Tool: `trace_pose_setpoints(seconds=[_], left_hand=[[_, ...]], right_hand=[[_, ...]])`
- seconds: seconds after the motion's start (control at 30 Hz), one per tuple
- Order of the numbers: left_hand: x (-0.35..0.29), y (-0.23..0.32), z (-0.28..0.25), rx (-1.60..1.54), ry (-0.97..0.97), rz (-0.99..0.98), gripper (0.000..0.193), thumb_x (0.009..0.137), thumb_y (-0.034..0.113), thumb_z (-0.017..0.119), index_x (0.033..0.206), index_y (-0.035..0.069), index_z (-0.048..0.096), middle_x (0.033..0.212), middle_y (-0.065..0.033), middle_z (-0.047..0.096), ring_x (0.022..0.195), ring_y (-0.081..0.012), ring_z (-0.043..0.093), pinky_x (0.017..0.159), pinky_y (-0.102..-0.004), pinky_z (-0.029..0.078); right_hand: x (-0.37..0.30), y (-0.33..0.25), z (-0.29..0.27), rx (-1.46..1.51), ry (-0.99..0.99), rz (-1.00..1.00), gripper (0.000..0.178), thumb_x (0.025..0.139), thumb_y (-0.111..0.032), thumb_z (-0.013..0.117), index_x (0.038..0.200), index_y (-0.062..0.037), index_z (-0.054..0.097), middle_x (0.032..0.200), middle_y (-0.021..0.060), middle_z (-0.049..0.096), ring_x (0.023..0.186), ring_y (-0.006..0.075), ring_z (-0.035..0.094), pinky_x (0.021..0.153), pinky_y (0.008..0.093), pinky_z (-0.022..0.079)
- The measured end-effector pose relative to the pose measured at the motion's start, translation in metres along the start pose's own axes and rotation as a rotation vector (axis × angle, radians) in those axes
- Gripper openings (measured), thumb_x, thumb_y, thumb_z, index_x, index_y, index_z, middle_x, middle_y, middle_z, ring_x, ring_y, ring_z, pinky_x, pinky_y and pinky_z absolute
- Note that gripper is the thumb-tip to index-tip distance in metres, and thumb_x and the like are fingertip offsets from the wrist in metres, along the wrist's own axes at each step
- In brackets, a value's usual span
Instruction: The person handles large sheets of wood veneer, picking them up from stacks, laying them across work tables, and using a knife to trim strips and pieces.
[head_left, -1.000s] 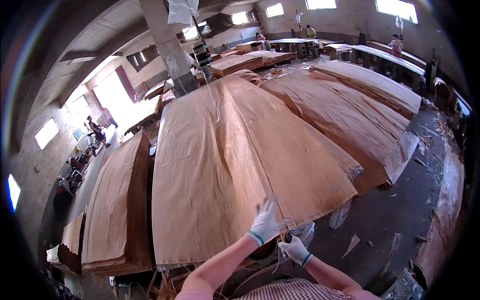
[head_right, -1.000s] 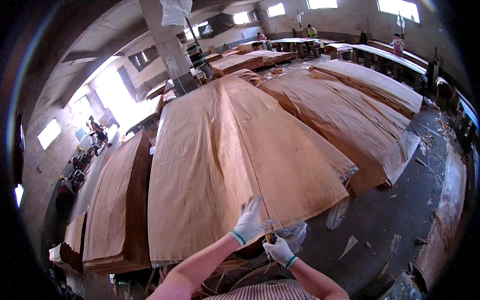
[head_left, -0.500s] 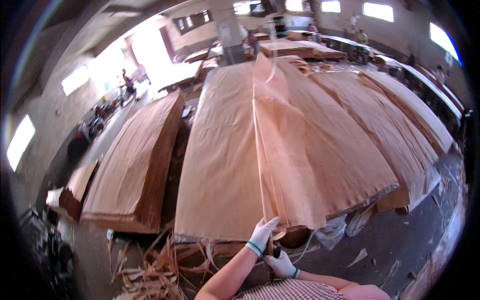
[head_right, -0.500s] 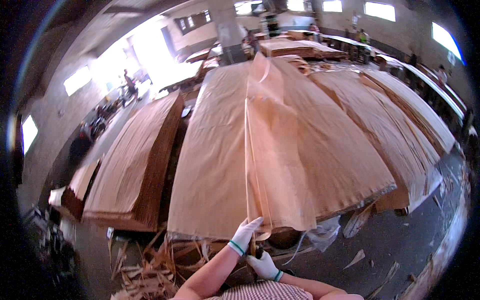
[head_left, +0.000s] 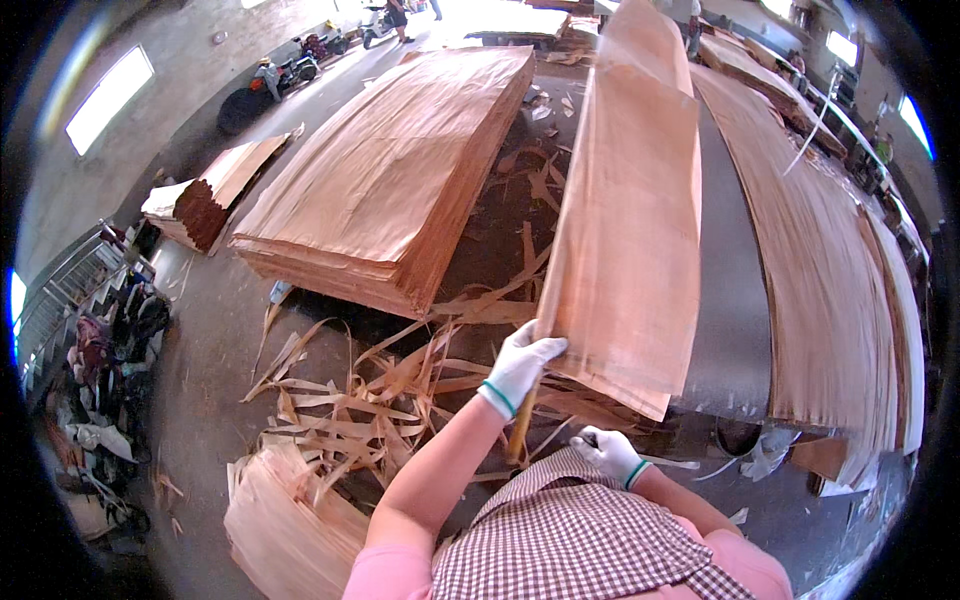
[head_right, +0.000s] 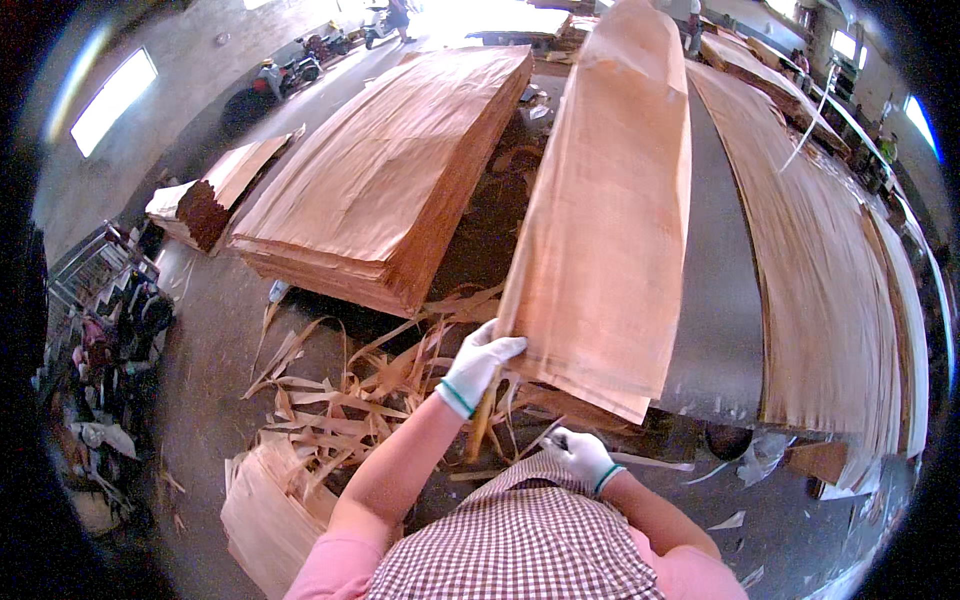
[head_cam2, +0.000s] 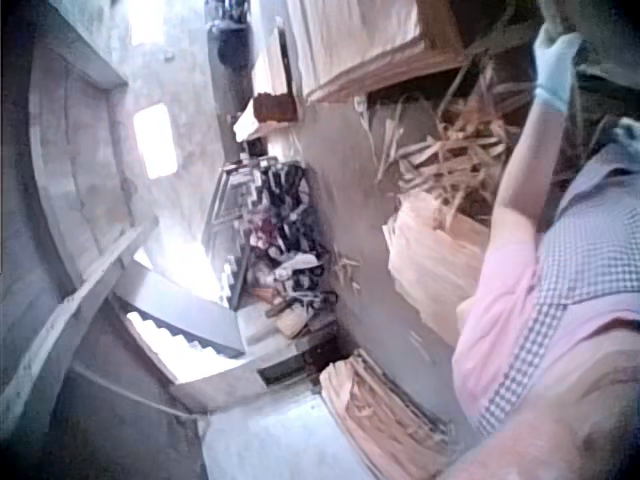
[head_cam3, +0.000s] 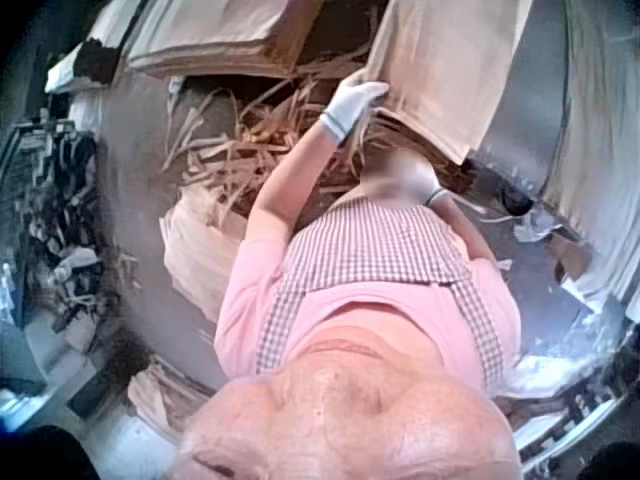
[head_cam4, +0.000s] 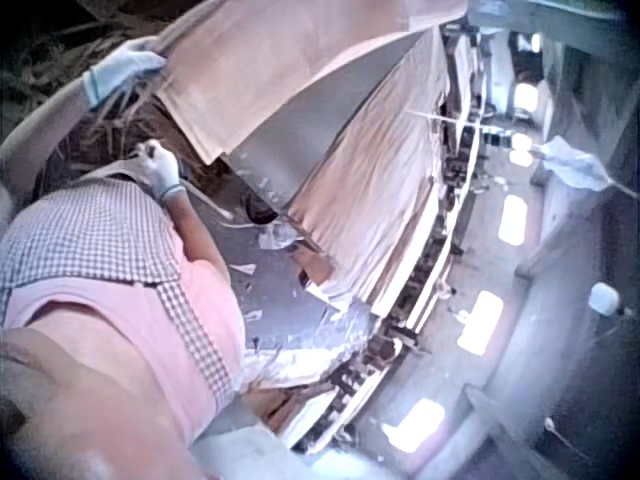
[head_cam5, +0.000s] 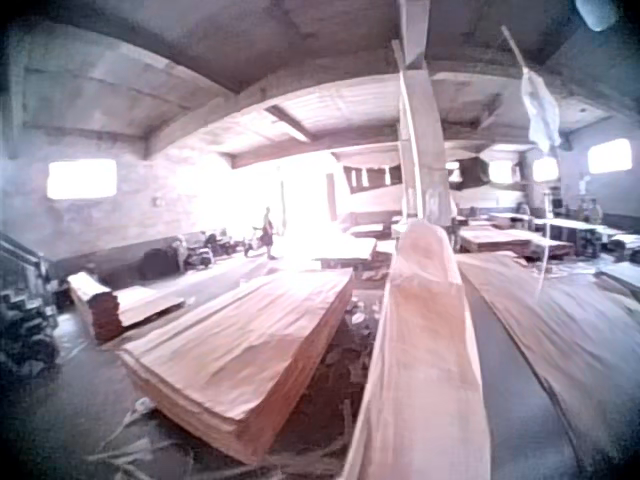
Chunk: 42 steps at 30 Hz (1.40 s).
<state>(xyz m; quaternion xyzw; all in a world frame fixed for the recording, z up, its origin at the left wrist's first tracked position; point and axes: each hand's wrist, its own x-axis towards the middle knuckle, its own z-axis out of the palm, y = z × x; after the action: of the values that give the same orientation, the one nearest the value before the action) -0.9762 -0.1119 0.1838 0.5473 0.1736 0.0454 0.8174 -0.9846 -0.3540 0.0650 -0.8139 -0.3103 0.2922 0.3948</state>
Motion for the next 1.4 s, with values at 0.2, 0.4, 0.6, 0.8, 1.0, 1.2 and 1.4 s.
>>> trace_pose_setpoints(seconds=[0.2, 0.4, 0.6, 0.8, 1.0, 1.2, 1.4], left_hand=[[0.001, 0.071, -0.136, 0.066, 0.138, 0.016, 0.026, 0.082, 0.012, 0.064, 0.105, 0.001, 0.060, 0.083, -0.0017, 0.064, 0.062, -0.0066, 0.057, 0.049, -0.0187, 0.044], [0.029, 0.136, -0.279, 0.077, 0.235, 0.102, 0.029, 0.080, 0.003, 0.060, 0.109, -0.002, 0.060, 0.096, -0.0055, 0.064, 0.081, -0.0119, 0.061, 0.073, -0.0246, 0.049], [0.055, 0.233, -0.401, 0.190, 0.311, 0.171, 0.036, 0.079, 0.003, 0.059, 0.114, -0.002, 0.056, 0.097, -0.0068, 0.064, 0.075, -0.0130, 0.061, 0.066, -0.0251, 0.052], [0.062, 0.283, -0.523, 0.230, 0.324, 0.227, 0.035, 0.078, 0.003, 0.060, 0.112, -0.002, 0.058, 0.098, -0.0074, 0.065, 0.080, -0.0141, 0.062, 0.073, -0.0255, 0.050], [0.077, 0.320, -0.654, 0.256, 0.309, 0.261, 0.028, 0.079, 0.001, 0.059, 0.107, -0.001, 0.060, 0.089, -0.0048, 0.065, 0.071, -0.0100, 0.060, 0.060, -0.0229, 0.048], [0.094, 0.350, -0.795, 0.268, 0.276, 0.230, 0.025, 0.078, -0.001, 0.059, 0.103, -0.002, 0.061, 0.089, -0.0037, 0.065, 0.074, -0.0108, 0.060, 0.066, -0.0247, 0.049], [0.126, 0.380, -0.904, 0.486, 0.280, 0.180, 0.024, 0.076, 0.000, 0.061, 0.100, -0.001, 0.062, 0.089, -0.0033, 0.065, 0.076, -0.0098, 0.060, 0.070, -0.0232, 0.048]], right_hand=[[0.056, 0.084, 0.050, -0.255, -0.305, 0.555, 0.059, 0.089, -0.054, 0.047, 0.108, -0.0007, 0.064, 0.104, 0.0237, 0.064, 0.097, 0.0353, 0.060, 0.085, 0.0403, 0.045], [0.172, 0.101, 0.135, 0.421, -0.193, 0.877, 0.055, 0.090, -0.058, 0.045, 0.100, -0.0093, 0.069, 0.090, 0.0071, 0.067, 0.068, 0.0164, 0.056, 0.062, 0.0312, 0.044], [0.346, 0.042, 0.177, 1.371, 0.443, 1.075, 0.057, 0.090, -0.063, 0.039, 0.107, -0.0101, 0.051, 0.079, 0.0103, 0.067, 0.039, 0.0122, 0.042, 0.034, 0.0254, 0.025], [0.459, -0.003, 0.189, 1.788, 0.905, 0.815, 0.030, 0.096, -0.032, 0.036, 0.072, -0.0168, 0.044, 0.053, -0.0024, 0.037, 0.043, 0.0112, 0.036, 0.037, 0.0246, 0.022], [0.504, -0.073, 0.230, 2.026, 1.239, 0.459, 0.037, 0.092, -0.046, 0.034, 0.074, -0.0175, 0.049, 0.057, -0.0044, 0.044, 0.043, 0.0116, 0.035, 0.040, 0.0255, 0.024], [0.516, -0.136, 0.270, 1.894, 1.006, 0.296, 0.022, 0.092, -0.032, 0.056, 0.075, -0.0177, 0.051, 0.056, -0.0039, 0.045, 0.043, 0.0099, 0.040, 0.037, 0.0236, 0.028], [0.571, -0.238, 0.305, 1.433, 1.223, 0.501, 0.009, 0.086, -0.015, 0.061, 0.081, -0.0141, 0.054, 0.059, -0.0025, 0.047, 0.042, 0.0105, 0.040, 0.036, 0.0257, 0.032]])
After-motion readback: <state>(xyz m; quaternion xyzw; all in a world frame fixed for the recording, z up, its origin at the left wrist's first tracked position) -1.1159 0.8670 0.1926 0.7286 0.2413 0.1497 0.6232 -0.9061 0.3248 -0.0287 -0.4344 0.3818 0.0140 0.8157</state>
